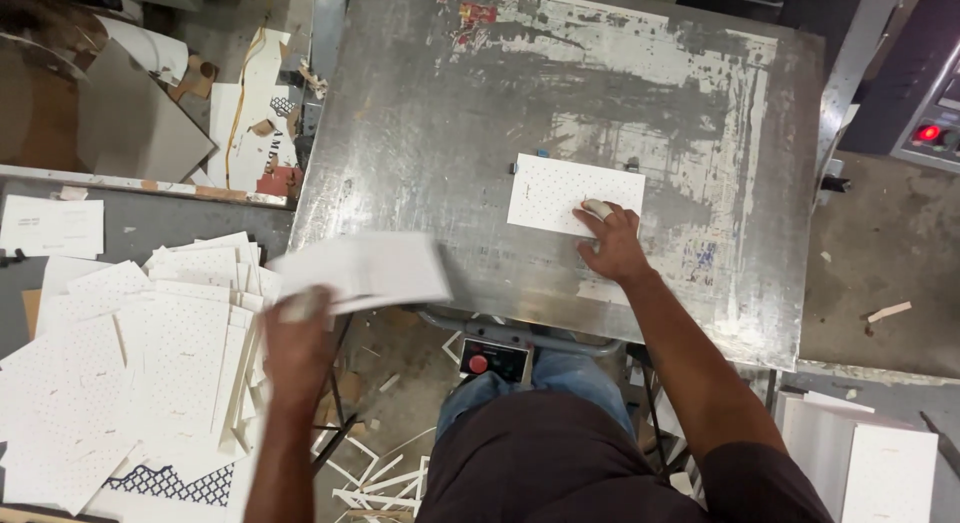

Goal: Operating a printing or paper processing machine by feeding paper sheets and removing processed output.

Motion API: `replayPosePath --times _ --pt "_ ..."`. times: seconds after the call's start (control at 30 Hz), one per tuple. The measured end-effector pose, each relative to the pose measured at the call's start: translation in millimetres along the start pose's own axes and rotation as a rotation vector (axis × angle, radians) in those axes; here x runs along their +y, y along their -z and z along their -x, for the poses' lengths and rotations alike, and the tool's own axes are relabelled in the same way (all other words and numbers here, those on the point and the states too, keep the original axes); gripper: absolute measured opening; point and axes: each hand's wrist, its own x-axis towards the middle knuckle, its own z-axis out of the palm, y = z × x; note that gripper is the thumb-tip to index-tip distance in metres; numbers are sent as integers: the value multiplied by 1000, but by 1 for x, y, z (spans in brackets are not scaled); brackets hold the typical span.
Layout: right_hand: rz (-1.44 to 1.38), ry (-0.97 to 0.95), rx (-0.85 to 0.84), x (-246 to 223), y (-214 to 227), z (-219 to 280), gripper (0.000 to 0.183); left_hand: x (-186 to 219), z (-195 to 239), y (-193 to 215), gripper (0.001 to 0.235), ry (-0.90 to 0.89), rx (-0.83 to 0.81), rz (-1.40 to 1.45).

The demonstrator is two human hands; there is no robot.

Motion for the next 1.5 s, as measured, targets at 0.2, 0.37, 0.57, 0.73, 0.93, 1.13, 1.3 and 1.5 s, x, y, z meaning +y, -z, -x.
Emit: replayPosePath --times 0.2,0.37,0.57,0.73,0.93,1.13,1.3,1.5 --pt "107 -66 -12 -5 -8 -13 63 -150 140 25 26 335 338 -754" --pt "229 -245 -196 0 -9 -41 71 -211 242 -19 32 947 -85 -605" --pt "24 -229 -105 -7 76 -100 70 -210 266 -52 57 881 -107 -306" --pt "92 -145 420 -55 154 -51 50 -237 210 -62 54 606 -44 -198" --pt "259 -365 488 -8 152 132 48 -212 164 -102 49 417 147 -61" --pt "413 -1190 219 51 165 410 101 -215 208 -104 44 351 371 6" --pt "369 -1668 -19 14 180 514 141 -175 175 -97 38 472 63 -259" --pt "262 -1636 -177 3 182 556 82 -122 119 -95 47 385 49 -190"
